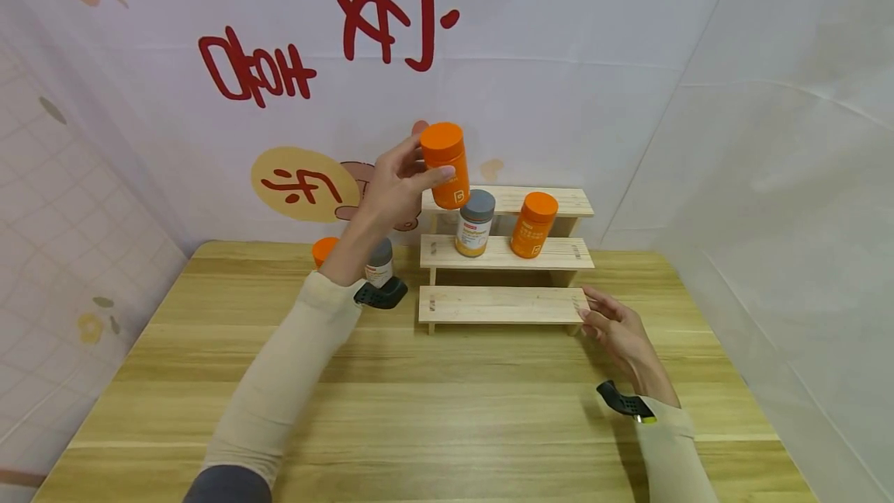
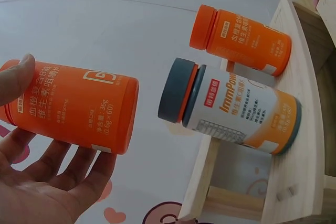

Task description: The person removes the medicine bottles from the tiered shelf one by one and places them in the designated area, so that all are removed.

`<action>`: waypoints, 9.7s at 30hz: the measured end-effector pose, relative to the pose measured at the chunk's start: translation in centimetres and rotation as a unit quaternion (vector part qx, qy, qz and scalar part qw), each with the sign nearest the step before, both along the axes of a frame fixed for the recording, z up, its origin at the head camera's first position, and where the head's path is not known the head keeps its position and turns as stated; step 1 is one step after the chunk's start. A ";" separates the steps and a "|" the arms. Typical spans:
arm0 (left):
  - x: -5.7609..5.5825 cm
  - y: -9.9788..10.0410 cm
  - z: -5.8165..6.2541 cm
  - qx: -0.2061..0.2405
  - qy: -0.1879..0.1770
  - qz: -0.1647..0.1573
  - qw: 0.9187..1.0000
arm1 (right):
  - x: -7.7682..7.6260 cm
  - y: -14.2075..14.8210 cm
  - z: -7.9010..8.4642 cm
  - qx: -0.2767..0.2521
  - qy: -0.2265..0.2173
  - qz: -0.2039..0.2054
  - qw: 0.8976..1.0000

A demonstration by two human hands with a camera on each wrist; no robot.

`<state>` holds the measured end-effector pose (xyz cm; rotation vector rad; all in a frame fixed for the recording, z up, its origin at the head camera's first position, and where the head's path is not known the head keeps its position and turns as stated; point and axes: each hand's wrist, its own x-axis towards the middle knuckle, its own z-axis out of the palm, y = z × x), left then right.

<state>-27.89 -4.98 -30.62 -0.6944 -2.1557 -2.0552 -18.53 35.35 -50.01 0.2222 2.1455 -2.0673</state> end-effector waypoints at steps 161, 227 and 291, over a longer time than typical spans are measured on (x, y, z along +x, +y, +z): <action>5.7 -7.0 -10.3 -0.035 -0.104 0.025 0.994 | 0.0 0.1 0.0 -0.007 0.007 0.008 1.000; -0.6 5.0 -9.5 -0.049 -0.123 -0.014 0.991 | 0.0 0.2 0.1 -0.005 0.003 0.005 1.000; 5.5 -4.0 -7.7 0.009 -0.125 0.015 0.992 | 0.0 -0.1 0.2 0.001 0.004 0.006 1.000</action>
